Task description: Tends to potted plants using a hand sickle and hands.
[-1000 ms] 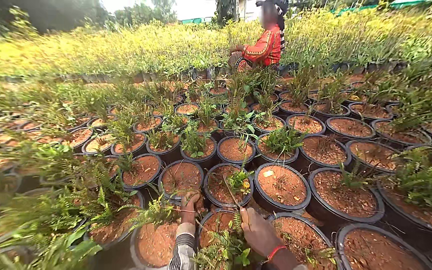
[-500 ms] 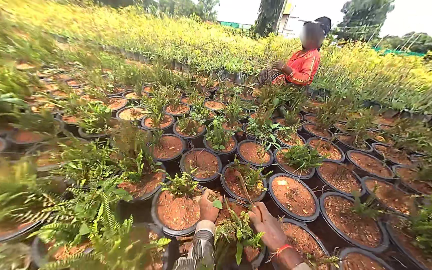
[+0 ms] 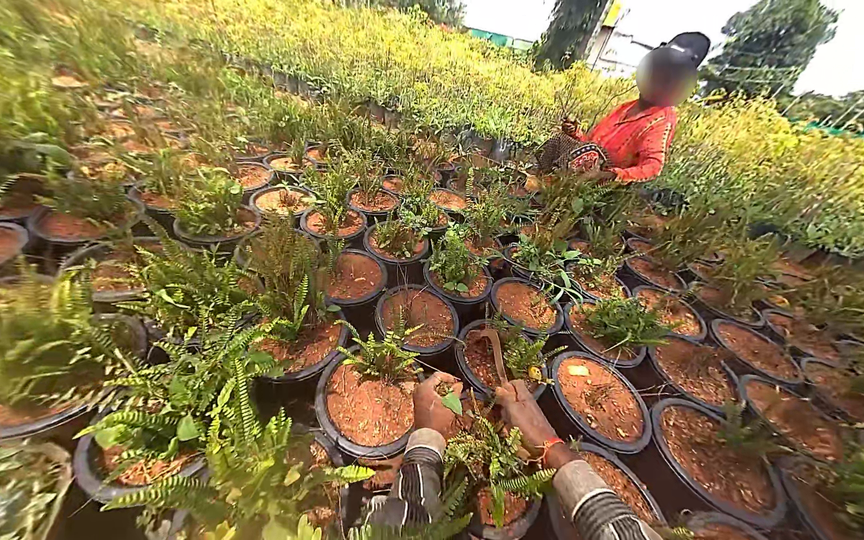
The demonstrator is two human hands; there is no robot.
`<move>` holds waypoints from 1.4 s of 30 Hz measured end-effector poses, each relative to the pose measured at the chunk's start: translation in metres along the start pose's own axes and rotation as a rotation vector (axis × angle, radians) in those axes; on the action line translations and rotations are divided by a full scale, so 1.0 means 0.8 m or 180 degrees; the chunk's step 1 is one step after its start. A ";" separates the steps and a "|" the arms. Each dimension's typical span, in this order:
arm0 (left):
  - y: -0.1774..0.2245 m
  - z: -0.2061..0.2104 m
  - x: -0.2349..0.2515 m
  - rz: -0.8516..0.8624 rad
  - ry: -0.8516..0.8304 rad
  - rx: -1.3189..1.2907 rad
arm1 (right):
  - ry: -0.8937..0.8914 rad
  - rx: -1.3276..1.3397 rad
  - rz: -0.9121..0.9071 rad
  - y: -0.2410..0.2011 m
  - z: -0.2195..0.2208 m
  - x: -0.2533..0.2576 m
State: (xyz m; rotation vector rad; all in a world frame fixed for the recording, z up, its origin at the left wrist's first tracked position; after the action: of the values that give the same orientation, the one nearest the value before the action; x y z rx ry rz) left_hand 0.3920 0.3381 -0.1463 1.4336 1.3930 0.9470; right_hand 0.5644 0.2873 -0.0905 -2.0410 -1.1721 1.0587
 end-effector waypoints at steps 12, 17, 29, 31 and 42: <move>0.004 -0.002 -0.001 -0.0039 -0.0012 0.0100 | 0.0140 -0.0161 0.0138 -0.047 -0.004 0.005; 0.005 -0.002 0.000 -0.0016 0.0014 0.0046 | -0.0271 -0.0483 0.0146 -0.010 -0.013 -0.004; -0.002 -0.002 0.005 0.0043 0.0028 -0.0126 | -0.0040 0.0546 -0.0588 0.025 -0.123 -0.175; -0.004 0.000 0.007 0.0172 0.0085 -0.0171 | 0.0036 0.0393 -0.0770 0.039 -0.126 -0.204; -0.011 -0.002 0.003 0.0140 0.0304 0.0214 | -0.0319 -0.0527 -0.0522 -0.024 -0.063 -0.100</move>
State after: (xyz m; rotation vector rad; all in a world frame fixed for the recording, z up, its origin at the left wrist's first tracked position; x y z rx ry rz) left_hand 0.3880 0.3401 -0.1544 1.4910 1.4810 1.0168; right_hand 0.5732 0.2216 -0.0202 -1.9927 -1.4955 1.0231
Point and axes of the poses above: each hand's wrist, its own x-axis towards the middle knuckle, its own z-axis out of the palm, y = z × x, the point moved 1 cm from there along x, towards the middle knuckle, and after that the axes turned 5 degrees about x, right-handed, at the moved point
